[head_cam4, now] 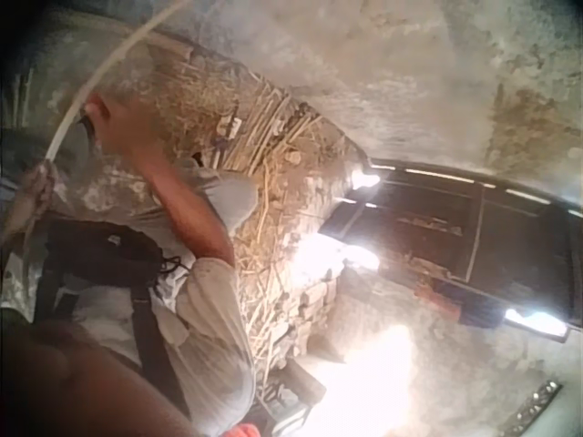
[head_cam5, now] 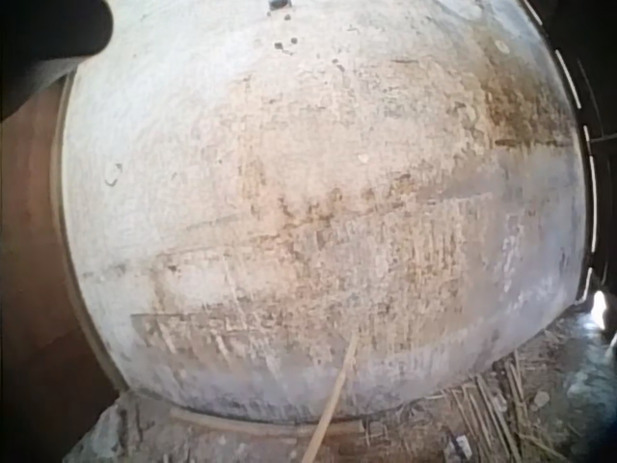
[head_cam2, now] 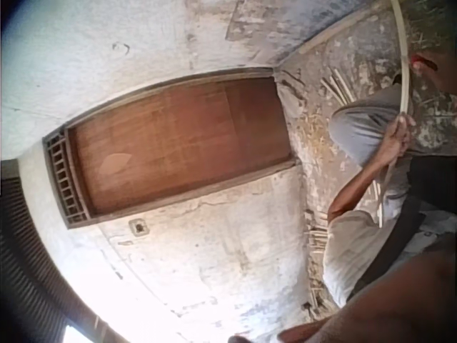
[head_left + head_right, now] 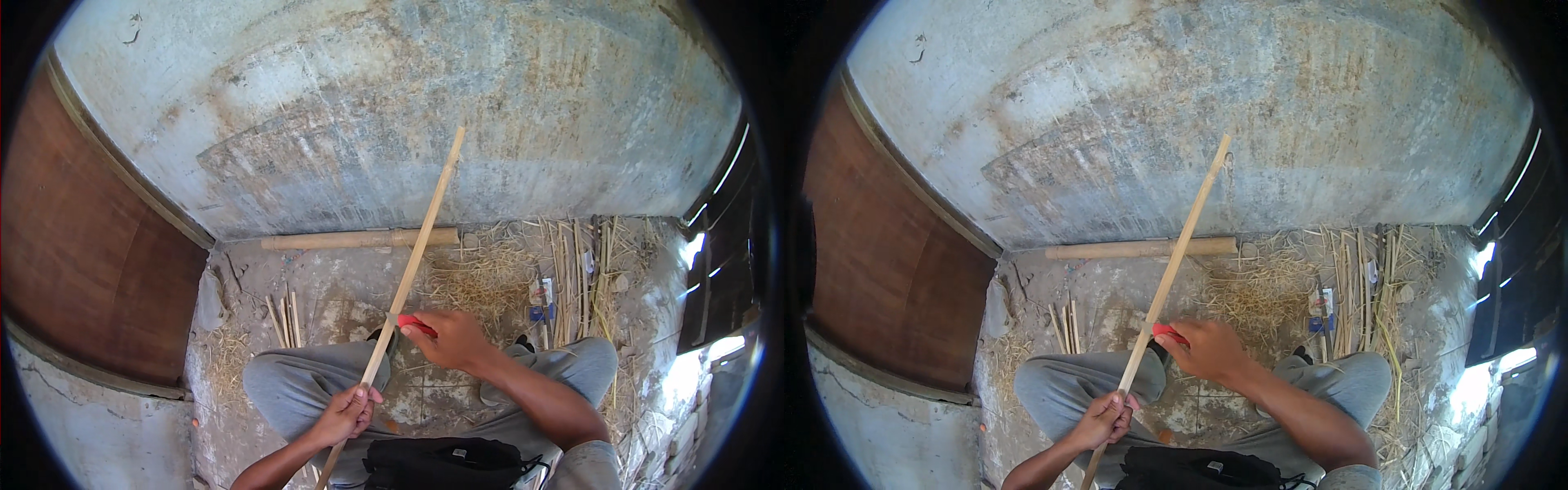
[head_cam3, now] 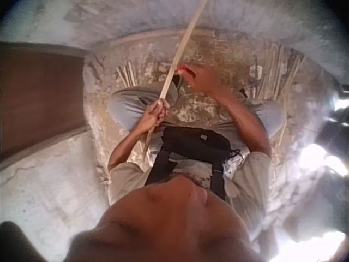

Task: The person shaves a bamboo stick using a utility knife.

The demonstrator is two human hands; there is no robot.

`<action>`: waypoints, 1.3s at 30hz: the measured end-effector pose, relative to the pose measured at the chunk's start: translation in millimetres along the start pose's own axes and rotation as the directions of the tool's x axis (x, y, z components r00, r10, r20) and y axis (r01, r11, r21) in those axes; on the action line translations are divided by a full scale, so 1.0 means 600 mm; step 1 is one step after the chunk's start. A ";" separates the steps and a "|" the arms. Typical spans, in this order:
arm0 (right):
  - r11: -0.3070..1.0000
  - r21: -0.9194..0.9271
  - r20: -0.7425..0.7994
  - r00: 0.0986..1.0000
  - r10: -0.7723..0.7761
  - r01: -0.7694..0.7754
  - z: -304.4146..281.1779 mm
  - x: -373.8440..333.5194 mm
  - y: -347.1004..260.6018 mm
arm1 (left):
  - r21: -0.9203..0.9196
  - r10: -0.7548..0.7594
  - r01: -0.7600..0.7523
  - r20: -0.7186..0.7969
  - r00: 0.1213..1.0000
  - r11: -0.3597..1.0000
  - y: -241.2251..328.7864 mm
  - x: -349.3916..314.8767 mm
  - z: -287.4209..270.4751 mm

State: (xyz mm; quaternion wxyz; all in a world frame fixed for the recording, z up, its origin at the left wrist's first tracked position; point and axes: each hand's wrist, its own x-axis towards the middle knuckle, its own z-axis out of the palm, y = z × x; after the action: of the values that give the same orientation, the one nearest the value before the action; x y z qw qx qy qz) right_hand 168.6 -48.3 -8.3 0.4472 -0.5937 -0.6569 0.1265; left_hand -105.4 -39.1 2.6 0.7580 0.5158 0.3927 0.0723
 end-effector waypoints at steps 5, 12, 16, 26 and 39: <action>1.000 0.008 0.030 1.000 0.002 -0.002 0.005 -0.004 -0.009 | 0.120 0.092 -0.086 -0.044 0.995 0.989 -0.009 0.003 0.004; 0.997 -0.049 0.080 0.996 -0.048 0.052 0.015 -0.014 -0.006 | 0.145 0.073 -0.057 -0.109 0.991 0.988 -0.004 0.007 0.020; 0.993 -0.107 0.073 0.996 -0.048 0.056 0.012 -0.012 -0.017 | 0.301 0.129 -0.081 -0.143 0.981 0.950 -0.010 0.001 0.020; 0.990 -0.124 0.015 0.997 -0.071 0.072 0.014 -0.012 -0.008 | 0.289 0.107 -0.051 -0.179 0.978 0.956 -0.012 -0.009 0.031; 0.992 -0.117 -0.040 0.998 -0.051 0.046 0.009 -0.003 -0.004 | 0.308 0.080 -0.016 -0.197 0.977 0.951 -0.010 -0.023 0.031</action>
State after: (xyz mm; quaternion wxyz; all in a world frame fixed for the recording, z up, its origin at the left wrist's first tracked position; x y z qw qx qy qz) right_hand 162.8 -48.8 -10.3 0.4291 -0.6052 -0.6674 0.0645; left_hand -103.8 -62.4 7.9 0.6223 0.6257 0.4631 0.0828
